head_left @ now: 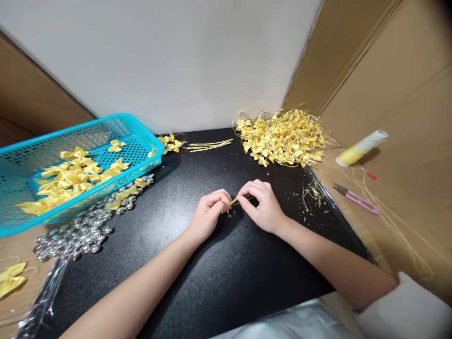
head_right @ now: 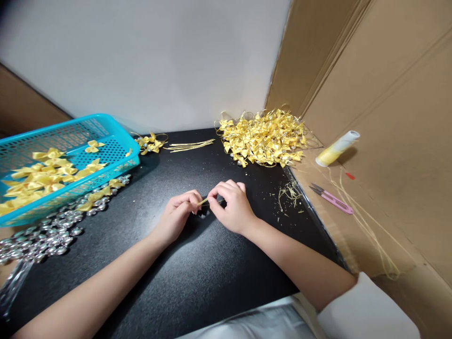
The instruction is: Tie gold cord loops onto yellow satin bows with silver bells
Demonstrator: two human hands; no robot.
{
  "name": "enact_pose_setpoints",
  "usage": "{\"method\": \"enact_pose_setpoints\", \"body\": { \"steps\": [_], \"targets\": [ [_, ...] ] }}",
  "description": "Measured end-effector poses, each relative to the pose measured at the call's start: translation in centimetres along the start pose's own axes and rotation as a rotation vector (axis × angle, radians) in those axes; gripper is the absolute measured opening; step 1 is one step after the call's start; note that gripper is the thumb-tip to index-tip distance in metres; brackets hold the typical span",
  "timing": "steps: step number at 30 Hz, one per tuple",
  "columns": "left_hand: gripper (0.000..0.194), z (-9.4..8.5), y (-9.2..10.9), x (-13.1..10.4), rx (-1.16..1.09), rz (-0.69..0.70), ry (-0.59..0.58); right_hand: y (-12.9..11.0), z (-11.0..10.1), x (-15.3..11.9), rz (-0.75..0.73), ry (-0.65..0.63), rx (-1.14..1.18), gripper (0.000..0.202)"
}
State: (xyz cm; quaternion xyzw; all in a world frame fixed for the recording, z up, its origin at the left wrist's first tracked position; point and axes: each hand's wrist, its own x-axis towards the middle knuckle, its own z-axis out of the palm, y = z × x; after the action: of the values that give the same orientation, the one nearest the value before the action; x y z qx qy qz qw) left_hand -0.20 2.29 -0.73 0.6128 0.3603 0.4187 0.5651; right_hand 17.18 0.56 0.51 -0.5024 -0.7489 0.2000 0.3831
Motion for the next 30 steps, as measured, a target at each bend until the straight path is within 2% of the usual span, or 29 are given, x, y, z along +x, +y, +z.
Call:
{"method": "enact_pose_setpoints", "body": {
  "steps": [3, 9, 17, 25, 30],
  "targets": [
    [0.021, -0.1, -0.5, -0.1, -0.015, 0.012, 0.06, -0.1, -0.3, -0.1, -0.017, 0.017, 0.023, 0.017],
    [0.023, 0.2, -0.4, -0.2, 0.022, 0.017, 0.138, -0.6, -0.5, -0.3, -0.087, 0.233, 0.02, 0.008],
    [0.022, 0.5, 0.1, -0.3, 0.08, 0.061, 0.218, -0.8, 0.8, -0.8, -0.108, 0.17, 0.019, 0.017],
    [0.021, 0.7, 0.2, -0.5, 0.122, 0.122, 0.238, -1.0, 1.3, -1.4, -0.087, 0.108, 0.056, 0.026],
    [0.022, 0.6, 0.1, -0.5, 0.118, 0.142, 0.258, -0.9, 1.4, -1.5, -0.084, 0.113, 0.074, 0.029]
  ]
}}
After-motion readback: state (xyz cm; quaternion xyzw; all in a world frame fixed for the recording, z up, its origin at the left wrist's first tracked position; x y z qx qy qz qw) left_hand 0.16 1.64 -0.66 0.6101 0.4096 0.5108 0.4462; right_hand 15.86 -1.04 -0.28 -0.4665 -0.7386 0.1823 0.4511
